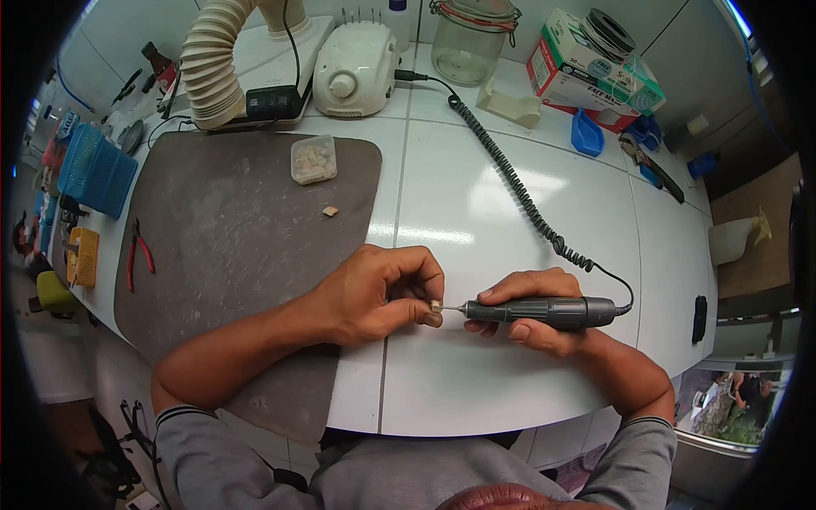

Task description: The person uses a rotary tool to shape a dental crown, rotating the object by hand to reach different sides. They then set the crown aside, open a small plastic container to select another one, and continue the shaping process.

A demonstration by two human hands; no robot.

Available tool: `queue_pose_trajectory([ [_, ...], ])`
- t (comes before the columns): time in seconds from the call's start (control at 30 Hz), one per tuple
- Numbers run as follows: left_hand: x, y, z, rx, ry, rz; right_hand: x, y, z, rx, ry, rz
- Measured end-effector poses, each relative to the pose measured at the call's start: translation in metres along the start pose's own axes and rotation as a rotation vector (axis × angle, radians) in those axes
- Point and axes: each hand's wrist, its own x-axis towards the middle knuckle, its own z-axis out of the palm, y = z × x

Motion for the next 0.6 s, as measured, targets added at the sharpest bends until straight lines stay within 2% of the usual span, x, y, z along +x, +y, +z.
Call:
queue_pose_trajectory([
  [0.2, 0.0004, 0.0016, -0.0003, 0.005, 0.001, 0.005, 0.0020, 0.0034, 0.0019, -0.029, 0.020, -0.066],
  [0.3, -0.0001, 0.0017, 0.0000, 0.008, -0.003, -0.001, 0.0005, 0.0018, -0.0006, 0.020, -0.007, -0.013],
  [0.6, 0.0003, 0.0013, -0.0002, 0.017, -0.009, 0.019, 0.0012, 0.0008, -0.0007, -0.008, -0.021, -0.028],
])
